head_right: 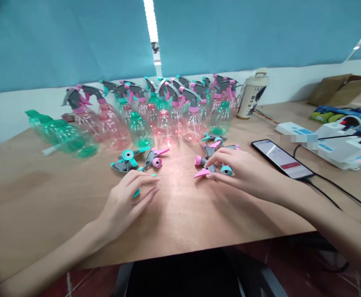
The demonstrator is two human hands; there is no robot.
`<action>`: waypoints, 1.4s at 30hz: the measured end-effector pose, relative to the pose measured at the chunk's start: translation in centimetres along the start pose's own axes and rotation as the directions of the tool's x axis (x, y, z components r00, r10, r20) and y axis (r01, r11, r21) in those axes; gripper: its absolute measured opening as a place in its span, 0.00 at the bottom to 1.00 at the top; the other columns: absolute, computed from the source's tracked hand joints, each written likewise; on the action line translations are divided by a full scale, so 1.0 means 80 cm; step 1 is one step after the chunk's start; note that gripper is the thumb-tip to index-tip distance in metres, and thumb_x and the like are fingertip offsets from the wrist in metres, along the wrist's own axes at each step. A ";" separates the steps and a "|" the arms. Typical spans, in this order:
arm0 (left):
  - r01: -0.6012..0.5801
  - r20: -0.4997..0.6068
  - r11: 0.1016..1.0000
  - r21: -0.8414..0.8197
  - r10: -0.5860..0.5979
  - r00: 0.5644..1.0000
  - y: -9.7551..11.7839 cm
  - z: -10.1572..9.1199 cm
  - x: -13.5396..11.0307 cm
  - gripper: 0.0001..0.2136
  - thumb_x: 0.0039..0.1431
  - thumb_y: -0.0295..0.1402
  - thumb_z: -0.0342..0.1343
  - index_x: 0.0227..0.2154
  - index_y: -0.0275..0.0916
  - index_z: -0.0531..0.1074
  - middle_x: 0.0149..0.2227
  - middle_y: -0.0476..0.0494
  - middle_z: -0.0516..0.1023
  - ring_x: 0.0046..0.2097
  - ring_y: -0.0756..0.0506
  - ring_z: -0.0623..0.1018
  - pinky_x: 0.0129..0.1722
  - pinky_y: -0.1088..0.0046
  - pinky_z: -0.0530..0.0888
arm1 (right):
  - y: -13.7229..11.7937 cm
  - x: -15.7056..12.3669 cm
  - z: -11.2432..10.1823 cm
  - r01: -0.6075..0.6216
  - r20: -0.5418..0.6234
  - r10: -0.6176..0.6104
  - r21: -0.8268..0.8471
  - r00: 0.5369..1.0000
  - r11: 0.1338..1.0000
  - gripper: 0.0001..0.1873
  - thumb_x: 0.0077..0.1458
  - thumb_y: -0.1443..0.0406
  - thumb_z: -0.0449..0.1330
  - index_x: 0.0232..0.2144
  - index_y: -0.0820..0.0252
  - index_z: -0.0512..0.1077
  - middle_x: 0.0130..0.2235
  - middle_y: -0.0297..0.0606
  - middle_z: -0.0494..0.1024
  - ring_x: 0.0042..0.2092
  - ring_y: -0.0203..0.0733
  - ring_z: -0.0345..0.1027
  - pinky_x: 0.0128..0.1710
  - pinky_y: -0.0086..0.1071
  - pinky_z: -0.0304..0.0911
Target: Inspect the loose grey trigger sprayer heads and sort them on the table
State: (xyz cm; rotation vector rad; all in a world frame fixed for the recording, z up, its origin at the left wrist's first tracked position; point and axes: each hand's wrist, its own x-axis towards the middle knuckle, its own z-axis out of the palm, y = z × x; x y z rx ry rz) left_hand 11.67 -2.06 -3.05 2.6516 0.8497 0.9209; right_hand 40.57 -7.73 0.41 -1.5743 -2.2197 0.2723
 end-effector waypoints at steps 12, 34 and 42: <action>-0.004 0.209 0.990 -0.138 0.033 0.977 0.028 0.060 0.041 0.06 0.62 0.27 0.50 0.39 0.38 0.71 0.39 0.45 0.76 0.40 0.46 0.76 0.40 0.69 0.73 | 0.056 0.090 0.049 -0.093 0.137 0.099 -0.045 0.986 0.995 0.14 0.51 0.54 0.60 0.31 0.61 0.72 0.28 0.40 0.75 0.30 0.43 0.68 0.25 0.31 0.51; -0.068 -0.020 0.996 0.056 0.069 0.997 -0.005 0.053 0.023 0.17 0.58 0.32 0.57 0.49 0.37 0.66 0.55 0.32 0.62 0.56 0.36 0.64 0.53 0.52 0.67 | -0.018 0.050 0.085 -0.171 0.232 -0.078 0.868 0.970 0.465 0.14 0.54 0.65 0.61 0.42 0.57 0.64 0.40 0.36 0.72 0.40 0.38 0.71 0.38 0.35 0.69; -0.145 -0.156 0.984 0.104 0.160 0.975 0.000 0.046 0.025 0.15 0.54 0.37 0.62 0.42 0.38 0.71 0.51 0.35 0.72 0.52 0.38 0.71 0.52 0.56 0.67 | -0.015 0.046 0.091 0.066 -0.153 0.055 0.686 0.987 0.725 0.09 0.52 0.61 0.63 0.31 0.60 0.70 0.31 0.35 0.75 0.31 0.36 0.69 0.31 0.31 0.65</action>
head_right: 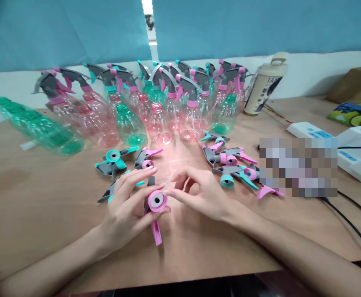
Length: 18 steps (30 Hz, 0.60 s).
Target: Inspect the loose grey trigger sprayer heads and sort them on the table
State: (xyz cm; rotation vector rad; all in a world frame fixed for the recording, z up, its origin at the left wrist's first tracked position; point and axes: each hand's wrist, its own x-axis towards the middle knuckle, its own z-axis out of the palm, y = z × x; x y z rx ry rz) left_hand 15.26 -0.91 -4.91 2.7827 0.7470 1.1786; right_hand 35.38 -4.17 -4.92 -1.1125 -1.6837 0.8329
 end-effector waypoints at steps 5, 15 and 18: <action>0.047 0.042 0.994 -0.100 -0.043 0.998 0.003 0.000 0.000 0.13 0.55 0.36 0.62 0.41 0.37 0.71 0.41 0.43 0.79 0.44 0.44 0.77 0.56 0.59 0.64 | -0.012 -0.004 0.005 0.179 -0.098 -0.184 -0.057 0.978 0.982 0.04 0.54 0.67 0.61 0.29 0.60 0.68 0.28 0.32 0.72 0.30 0.33 0.66 0.30 0.29 0.63; 0.131 0.015 0.990 0.049 -0.132 0.991 0.005 0.000 -0.001 0.11 0.58 0.38 0.58 0.43 0.41 0.73 0.48 0.39 0.76 0.49 0.39 0.72 0.55 0.51 0.59 | 0.000 -0.013 0.014 0.379 0.019 -0.396 -0.336 0.918 0.862 0.09 0.54 0.70 0.60 0.40 0.65 0.72 0.22 0.27 0.64 0.22 0.29 0.55 0.22 0.25 0.54; 0.108 -0.013 0.988 0.113 -0.107 0.994 0.003 -0.001 -0.001 0.12 0.57 0.38 0.58 0.43 0.41 0.74 0.53 0.36 0.72 0.53 0.36 0.69 0.55 0.48 0.57 | -0.001 -0.019 0.016 0.359 0.012 -0.383 -0.372 0.924 0.856 0.11 0.55 0.69 0.60 0.42 0.66 0.73 0.21 0.28 0.67 0.21 0.28 0.56 0.22 0.24 0.55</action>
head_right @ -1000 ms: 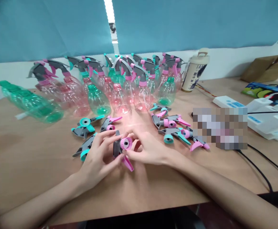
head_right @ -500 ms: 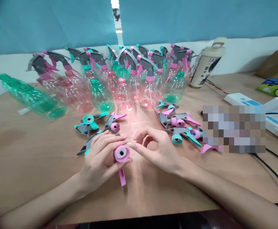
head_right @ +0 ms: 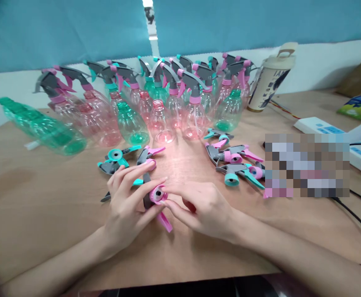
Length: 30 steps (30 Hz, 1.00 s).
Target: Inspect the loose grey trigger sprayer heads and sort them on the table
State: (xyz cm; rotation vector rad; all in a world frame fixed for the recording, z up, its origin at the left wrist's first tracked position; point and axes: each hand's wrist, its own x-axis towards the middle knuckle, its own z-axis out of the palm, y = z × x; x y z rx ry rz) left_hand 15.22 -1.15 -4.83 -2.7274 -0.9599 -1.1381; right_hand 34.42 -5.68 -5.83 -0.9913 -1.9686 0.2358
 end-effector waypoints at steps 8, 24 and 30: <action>-0.053 0.074 0.991 -0.124 0.062 0.995 -0.002 0.001 0.001 0.11 0.57 0.40 0.58 0.36 0.37 0.74 0.39 0.43 0.81 0.42 0.42 0.77 0.62 0.50 0.49 | -0.005 0.003 0.001 -0.342 0.201 0.297 0.255 0.934 0.904 0.15 0.54 0.61 0.62 0.43 0.64 0.74 0.17 0.22 0.59 0.18 0.26 0.50 0.17 0.22 0.50; 0.126 0.265 0.882 -0.455 -0.001 0.964 0.001 0.007 0.000 0.10 0.60 0.40 0.55 0.33 0.36 0.70 0.33 0.47 0.77 0.38 0.46 0.75 0.55 0.60 0.62 | 0.010 0.003 0.005 -0.293 0.358 0.141 0.414 0.923 0.862 0.23 0.49 0.56 0.65 0.46 0.59 0.67 0.21 0.22 0.62 0.20 0.28 0.53 0.19 0.22 0.52; 0.136 0.245 0.896 -0.422 -0.032 0.969 -0.002 0.010 -0.001 0.12 0.60 0.40 0.55 0.37 0.36 0.69 0.34 0.46 0.76 0.38 0.45 0.74 0.51 0.61 0.64 | 0.018 0.003 0.001 -0.119 0.236 0.073 0.187 0.969 0.975 0.28 0.48 0.53 0.65 0.49 0.58 0.68 0.20 0.22 0.64 0.20 0.27 0.56 0.23 0.23 0.54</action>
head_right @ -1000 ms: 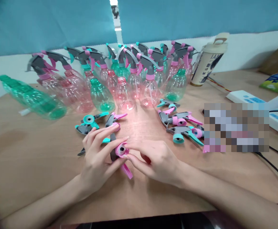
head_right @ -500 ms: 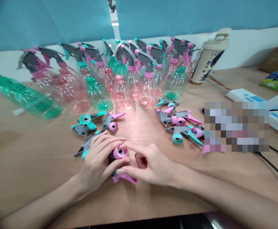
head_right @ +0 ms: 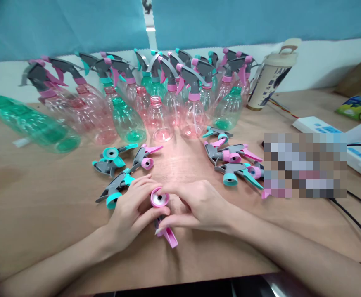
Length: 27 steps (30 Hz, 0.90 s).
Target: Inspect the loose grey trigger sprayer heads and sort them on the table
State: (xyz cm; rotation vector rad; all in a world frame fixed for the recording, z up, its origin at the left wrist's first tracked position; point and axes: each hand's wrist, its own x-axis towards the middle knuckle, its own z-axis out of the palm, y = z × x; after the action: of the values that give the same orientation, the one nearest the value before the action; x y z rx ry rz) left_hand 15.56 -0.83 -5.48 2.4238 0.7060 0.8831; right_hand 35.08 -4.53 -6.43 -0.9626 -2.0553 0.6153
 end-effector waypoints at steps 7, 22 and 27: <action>-0.029 -0.011 1.000 0.002 0.029 1.000 0.002 -0.002 -0.001 0.12 0.60 0.41 0.55 0.37 0.36 0.70 0.34 0.46 0.77 0.38 0.45 0.75 0.52 0.60 0.65 | -0.005 -0.006 0.006 -0.085 0.117 0.058 0.243 0.991 0.966 0.31 0.50 0.56 0.64 0.54 0.58 0.61 0.21 0.22 0.63 0.20 0.28 0.55 0.20 0.22 0.52; -0.139 0.044 0.989 0.045 0.137 0.990 0.004 0.002 0.000 0.17 0.61 0.46 0.51 0.34 0.34 0.70 0.30 0.45 0.74 0.35 0.45 0.73 0.49 0.62 0.67 | -0.003 -0.012 0.021 0.061 -0.048 -0.055 0.122 0.997 0.991 0.25 0.50 0.55 0.64 0.43 0.58 0.57 0.24 0.23 0.62 0.20 0.28 0.55 0.19 0.23 0.51; -0.130 0.060 0.990 0.062 0.126 0.990 0.004 0.003 -0.001 0.17 0.62 0.46 0.50 0.32 0.34 0.70 0.28 0.46 0.74 0.33 0.46 0.72 0.49 0.61 0.67 | -0.004 -0.009 0.013 0.019 0.069 -0.029 0.146 0.997 0.989 0.18 0.51 0.59 0.64 0.39 0.57 0.61 0.23 0.23 0.61 0.21 0.28 0.55 0.20 0.24 0.52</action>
State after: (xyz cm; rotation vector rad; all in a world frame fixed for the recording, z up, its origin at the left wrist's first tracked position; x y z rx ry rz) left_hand 15.79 -1.16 -5.47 2.5660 0.5729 0.8493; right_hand 34.40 -5.41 -7.15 -0.8411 -2.0495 0.7852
